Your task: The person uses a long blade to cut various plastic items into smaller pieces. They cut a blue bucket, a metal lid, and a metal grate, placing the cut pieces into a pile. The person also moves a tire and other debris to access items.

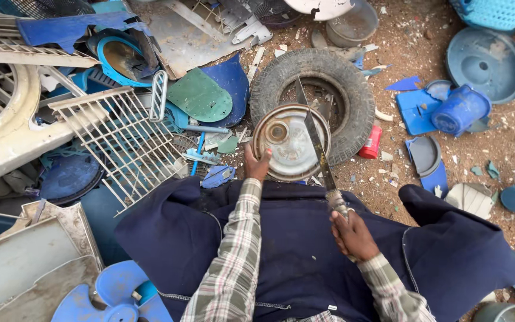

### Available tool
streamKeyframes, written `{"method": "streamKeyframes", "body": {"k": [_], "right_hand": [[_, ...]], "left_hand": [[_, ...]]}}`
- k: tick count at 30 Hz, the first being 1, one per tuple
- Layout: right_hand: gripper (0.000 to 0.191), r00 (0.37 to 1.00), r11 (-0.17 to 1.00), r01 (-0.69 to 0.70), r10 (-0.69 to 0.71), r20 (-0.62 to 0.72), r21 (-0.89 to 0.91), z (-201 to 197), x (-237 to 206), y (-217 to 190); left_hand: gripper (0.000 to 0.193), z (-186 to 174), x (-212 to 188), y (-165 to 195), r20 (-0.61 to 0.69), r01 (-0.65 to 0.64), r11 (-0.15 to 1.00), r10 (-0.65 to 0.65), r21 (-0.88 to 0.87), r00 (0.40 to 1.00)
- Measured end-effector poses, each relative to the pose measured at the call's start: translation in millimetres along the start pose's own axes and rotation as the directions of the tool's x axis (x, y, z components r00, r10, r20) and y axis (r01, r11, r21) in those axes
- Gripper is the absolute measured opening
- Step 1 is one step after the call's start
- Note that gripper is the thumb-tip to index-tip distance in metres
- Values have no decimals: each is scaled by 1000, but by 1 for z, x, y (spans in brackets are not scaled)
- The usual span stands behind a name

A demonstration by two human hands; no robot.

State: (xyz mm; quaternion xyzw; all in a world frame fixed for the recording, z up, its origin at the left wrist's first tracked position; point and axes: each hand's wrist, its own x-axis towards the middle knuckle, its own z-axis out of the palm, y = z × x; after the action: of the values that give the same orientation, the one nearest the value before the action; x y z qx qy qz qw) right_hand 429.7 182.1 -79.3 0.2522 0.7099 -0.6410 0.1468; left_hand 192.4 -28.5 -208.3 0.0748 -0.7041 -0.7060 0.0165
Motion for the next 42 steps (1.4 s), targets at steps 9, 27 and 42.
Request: {"method": "streamKeyframes", "body": {"k": [9, 27, 42], "right_hand": [[32, 997, 975, 37, -50, 56, 218, -16, -37, -21], [80, 398, 356, 817, -917, -3, -453, -21, 125, -131], [50, 431, 310, 406, -894, -119, -860, -38, 171, -173]], "left_hand": [[48, -29, 67, 94, 275, -482, 763, 398, 431, 875], [31, -66, 51, 171, 573, -230, 965, 117, 127, 811], [27, 2, -57, 263, 677, -895, 393, 602, 210, 423]]}}
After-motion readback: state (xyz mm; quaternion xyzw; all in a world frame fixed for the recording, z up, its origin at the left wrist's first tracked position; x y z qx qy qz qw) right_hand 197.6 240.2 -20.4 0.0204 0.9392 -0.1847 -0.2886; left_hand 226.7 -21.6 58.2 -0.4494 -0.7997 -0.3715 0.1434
